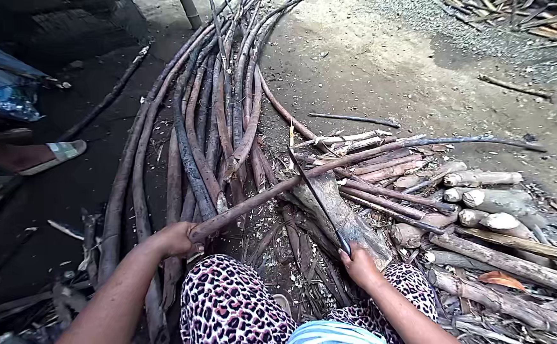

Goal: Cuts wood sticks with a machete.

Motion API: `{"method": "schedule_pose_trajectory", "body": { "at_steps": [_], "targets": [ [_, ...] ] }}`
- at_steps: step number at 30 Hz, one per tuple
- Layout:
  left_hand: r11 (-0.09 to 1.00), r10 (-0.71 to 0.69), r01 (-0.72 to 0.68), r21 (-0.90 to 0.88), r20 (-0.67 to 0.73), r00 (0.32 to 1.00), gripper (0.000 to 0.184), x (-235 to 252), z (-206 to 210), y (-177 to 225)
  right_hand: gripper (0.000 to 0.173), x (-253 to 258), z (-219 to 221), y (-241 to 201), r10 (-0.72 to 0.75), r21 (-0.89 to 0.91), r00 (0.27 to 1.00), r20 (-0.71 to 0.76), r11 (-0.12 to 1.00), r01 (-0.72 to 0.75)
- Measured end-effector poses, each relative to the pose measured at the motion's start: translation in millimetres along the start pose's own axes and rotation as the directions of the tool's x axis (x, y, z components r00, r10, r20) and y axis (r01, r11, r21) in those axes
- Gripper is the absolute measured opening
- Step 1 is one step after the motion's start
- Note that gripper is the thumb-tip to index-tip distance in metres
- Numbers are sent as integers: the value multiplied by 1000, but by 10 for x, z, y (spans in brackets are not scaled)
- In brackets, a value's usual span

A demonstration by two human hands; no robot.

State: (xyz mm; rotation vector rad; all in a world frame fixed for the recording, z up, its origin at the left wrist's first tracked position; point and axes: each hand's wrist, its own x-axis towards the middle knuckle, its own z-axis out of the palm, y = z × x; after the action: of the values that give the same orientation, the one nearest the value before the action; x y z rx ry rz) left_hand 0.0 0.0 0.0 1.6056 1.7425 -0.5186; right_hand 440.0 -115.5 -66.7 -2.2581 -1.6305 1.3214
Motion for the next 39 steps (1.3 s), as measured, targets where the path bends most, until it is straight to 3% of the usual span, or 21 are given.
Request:
{"method": "schedule_pose_trajectory", "body": {
  "at_steps": [2,4,7,9,10,12,14,17,18,19,20,21,22,23,24,25,26,28,31,35,39],
  "targets": [
    [985,-113,113,126,-10,994,46,22,-27,248,41,87,93,-32,11,-6,1000,-7,1000,-11],
    [975,-166,168,142,-24,986,50,126,-61,484,37,92,86,-37,-7,117,997,-81,993,16],
    [976,-198,197,92,4,980,32,229,-94,775,35,4,-207,-114,-68,253,983,-172,961,110],
    [977,-211,210,46,21,977,28,307,-93,837,34,-155,-536,-268,-192,304,941,-280,912,276],
    [978,-210,209,25,31,977,26,355,-68,815,31,-264,-702,-375,-278,318,885,-374,858,404],
    [979,-202,204,-26,44,978,23,398,9,761,24,-473,-1033,-620,-470,253,662,-584,670,698],
    [980,-194,196,-43,45,980,23,401,59,746,23,-627,-1414,-944,-611,75,341,-714,417,906],
    [982,-175,177,-61,33,984,23,384,65,754,22,-686,-1907,-1591,-577,-219,-118,-808,108,970],
    [983,-168,170,-68,30,985,23,377,49,750,18,-631,-1977,-1777,-509,-274,-219,-832,36,961],
    [984,-164,166,-67,30,986,22,374,30,743,18,-533,-1959,-1871,-453,-306,-270,-850,6,952],
    [985,-159,161,-65,30,987,22,371,11,735,20,-399,-1816,-1799,-459,-299,-238,-856,64,952],
    [986,-154,156,-66,29,988,22,370,-11,726,26,-223,-1531,-1544,-510,-256,-111,-853,223,941],
    [986,-148,150,-68,33,988,23,367,-34,724,32,-9,-1151,-1131,-559,-208,98,-823,459,864],
    [987,-142,145,-72,40,989,24,371,-45,722,36,157,-760,-662,-549,-163,417,-724,724,670],
    [987,-135,139,-76,48,990,25,374,-49,717,42,216,-485,-327,-392,-121,763,-514,914,388],
    [988,-124,128,-81,55,991,27,370,-49,721,44,286,-346,-170,-153,-124,952,-266,985,124],
    [990,-106,111,-84,60,993,31,369,-43,728,45,355,-294,-138,40,-137,995,-90,989,-52],
    [995,-78,80,-66,33,996,40,394,-37,664,42,362,-328,-232,154,-130,987,41,981,-148],
    [997,-48,50,52,-30,998,48,288,-85,574,35,141,-371,-396,102,25,993,65,994,-104],
    [951,-105,136,278,-124,987,47,126,-18,450,25,-161,-201,-573,57,357,981,187,926,-122],
    [923,-159,244,297,-282,946,40,-26,155,492,19,-98,-157,-342,-20,474,972,235,875,-96]
  ]
}}
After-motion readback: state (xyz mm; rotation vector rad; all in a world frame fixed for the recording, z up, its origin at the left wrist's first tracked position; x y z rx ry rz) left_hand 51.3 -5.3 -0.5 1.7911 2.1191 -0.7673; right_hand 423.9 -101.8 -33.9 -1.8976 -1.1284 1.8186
